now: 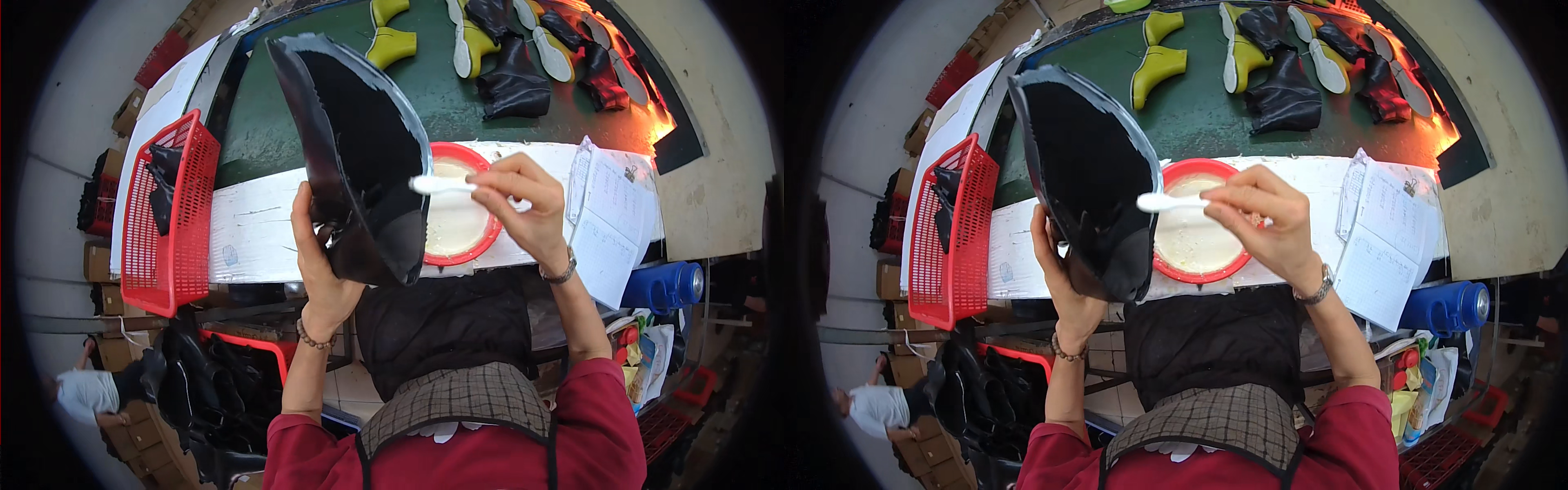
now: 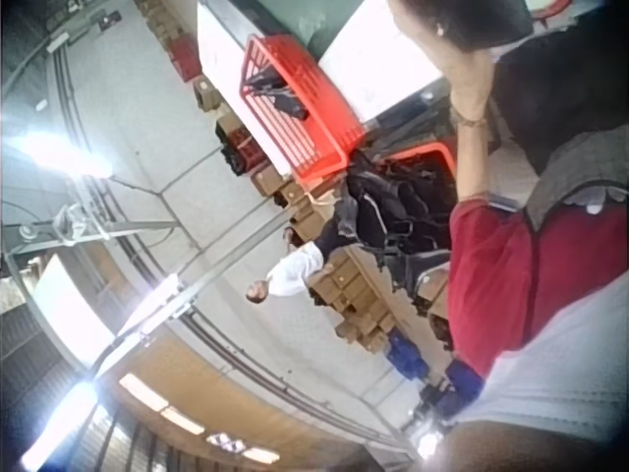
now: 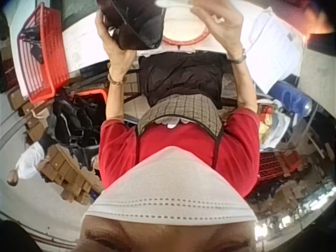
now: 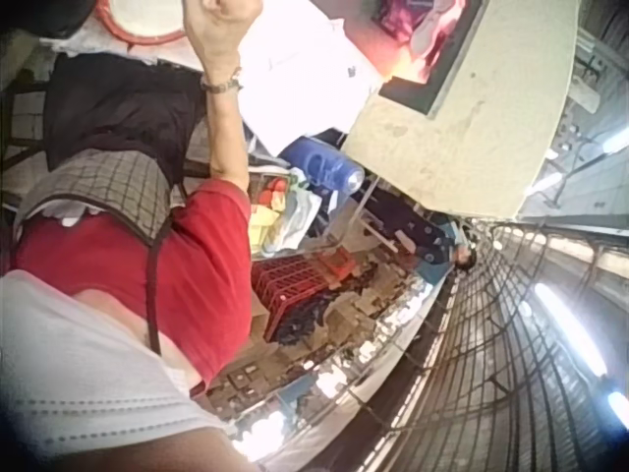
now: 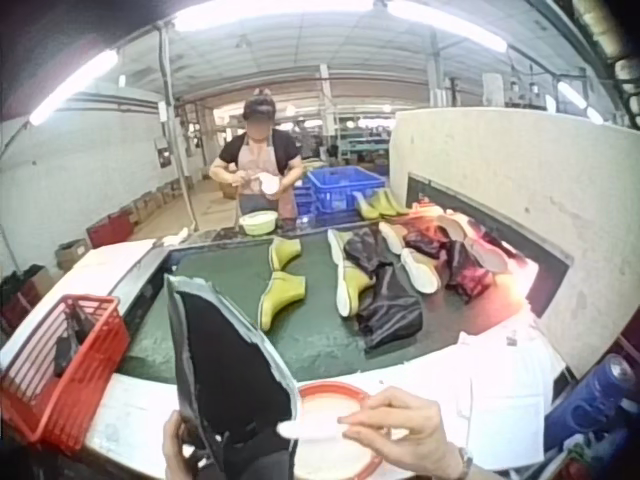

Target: The person applies adhesive along the edges of shoe uppers using a brush dipped into a bowl of glue, then places the glued shoe uppers onto a conveyor belt.

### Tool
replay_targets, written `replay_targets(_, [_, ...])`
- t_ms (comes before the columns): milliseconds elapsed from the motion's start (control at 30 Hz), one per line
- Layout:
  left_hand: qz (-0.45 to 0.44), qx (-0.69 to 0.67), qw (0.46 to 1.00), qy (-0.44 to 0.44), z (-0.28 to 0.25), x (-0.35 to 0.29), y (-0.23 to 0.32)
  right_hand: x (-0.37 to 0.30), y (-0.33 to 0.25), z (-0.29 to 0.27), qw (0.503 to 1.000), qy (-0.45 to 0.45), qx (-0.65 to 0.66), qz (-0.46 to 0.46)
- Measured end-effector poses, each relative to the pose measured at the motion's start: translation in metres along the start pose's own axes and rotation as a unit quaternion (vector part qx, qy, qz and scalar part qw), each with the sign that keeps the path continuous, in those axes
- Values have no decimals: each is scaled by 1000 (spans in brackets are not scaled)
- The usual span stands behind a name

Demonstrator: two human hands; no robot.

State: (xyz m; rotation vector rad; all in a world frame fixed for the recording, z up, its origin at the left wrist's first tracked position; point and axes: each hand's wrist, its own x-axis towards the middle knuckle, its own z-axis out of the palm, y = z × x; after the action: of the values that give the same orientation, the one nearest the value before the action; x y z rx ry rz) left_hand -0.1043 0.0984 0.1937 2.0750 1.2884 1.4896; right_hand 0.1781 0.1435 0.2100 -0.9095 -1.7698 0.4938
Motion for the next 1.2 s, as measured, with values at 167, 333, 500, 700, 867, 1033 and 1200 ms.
replay_targets(167, [34,-6,996,82,11,8,-20,-17,-8,6,996,-51,69,15])
replay_targets(333, [108,-61,990,66,17,3,-51,12,-12,4,998,44,-29,-42])
replay_targets(500, [48,93,993,50,2,5,-82,-1,-22,6,997,21,-26,-70])
replay_targets(700, [39,117,989,76,-11,12,-92,-19,-41,16,999,4,-15,-35])
replay_targets(867, [37,126,986,104,-10,21,-101,-27,-60,20,1000,5,-4,-19])
replay_targets(1033, [33,132,981,135,-7,26,-105,-28,-76,26,1000,-5,20,3])
replay_targets(1200, [187,112,959,182,-4,38,-62,-18,-69,21,998,10,15,63])
